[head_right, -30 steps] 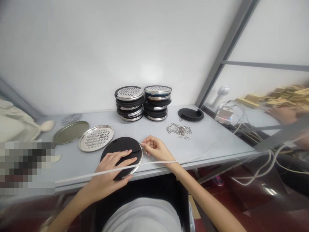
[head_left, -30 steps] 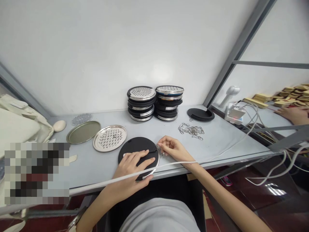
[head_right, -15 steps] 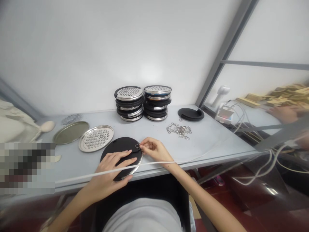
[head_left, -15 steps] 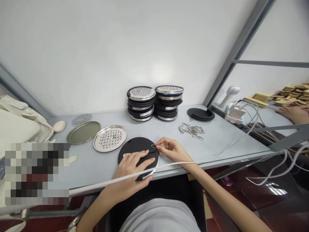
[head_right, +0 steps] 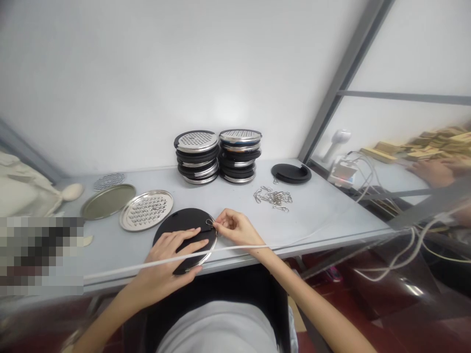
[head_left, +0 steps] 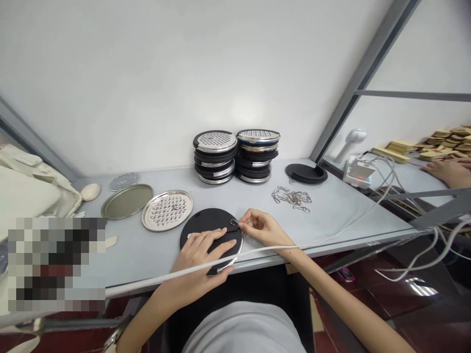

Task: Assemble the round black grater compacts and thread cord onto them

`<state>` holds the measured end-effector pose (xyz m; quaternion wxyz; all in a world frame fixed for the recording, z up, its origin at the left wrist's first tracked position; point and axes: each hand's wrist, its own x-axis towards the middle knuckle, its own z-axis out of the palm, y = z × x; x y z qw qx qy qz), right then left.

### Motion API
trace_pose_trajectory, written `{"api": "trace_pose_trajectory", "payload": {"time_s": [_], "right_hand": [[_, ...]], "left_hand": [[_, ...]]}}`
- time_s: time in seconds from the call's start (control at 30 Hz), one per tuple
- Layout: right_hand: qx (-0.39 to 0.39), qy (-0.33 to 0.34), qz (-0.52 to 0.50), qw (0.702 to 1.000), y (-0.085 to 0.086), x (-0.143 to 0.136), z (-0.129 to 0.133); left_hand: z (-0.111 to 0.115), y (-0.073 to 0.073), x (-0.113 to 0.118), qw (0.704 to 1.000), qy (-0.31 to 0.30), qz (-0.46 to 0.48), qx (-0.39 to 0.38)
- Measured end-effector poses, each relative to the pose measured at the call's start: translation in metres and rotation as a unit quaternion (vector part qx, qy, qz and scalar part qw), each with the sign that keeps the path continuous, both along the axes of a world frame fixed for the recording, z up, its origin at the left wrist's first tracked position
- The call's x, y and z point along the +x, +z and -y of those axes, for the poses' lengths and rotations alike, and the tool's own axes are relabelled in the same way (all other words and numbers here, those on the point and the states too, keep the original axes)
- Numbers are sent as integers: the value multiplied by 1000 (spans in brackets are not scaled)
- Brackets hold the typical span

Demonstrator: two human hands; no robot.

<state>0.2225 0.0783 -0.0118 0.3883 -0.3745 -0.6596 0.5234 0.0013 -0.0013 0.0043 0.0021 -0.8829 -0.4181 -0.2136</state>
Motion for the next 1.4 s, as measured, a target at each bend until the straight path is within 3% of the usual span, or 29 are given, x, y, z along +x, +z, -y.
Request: {"api": "trace_pose_trajectory", "payload": {"time_s": [0.57,1.4], "right_hand": [[-6,64,-8,998,3,1,1],[-1,57,-2,998,3,3,0]], "left_hand": [[0,0,1,1000,0,1,0],[-1,-1,1,1000,1,9,10]]}}
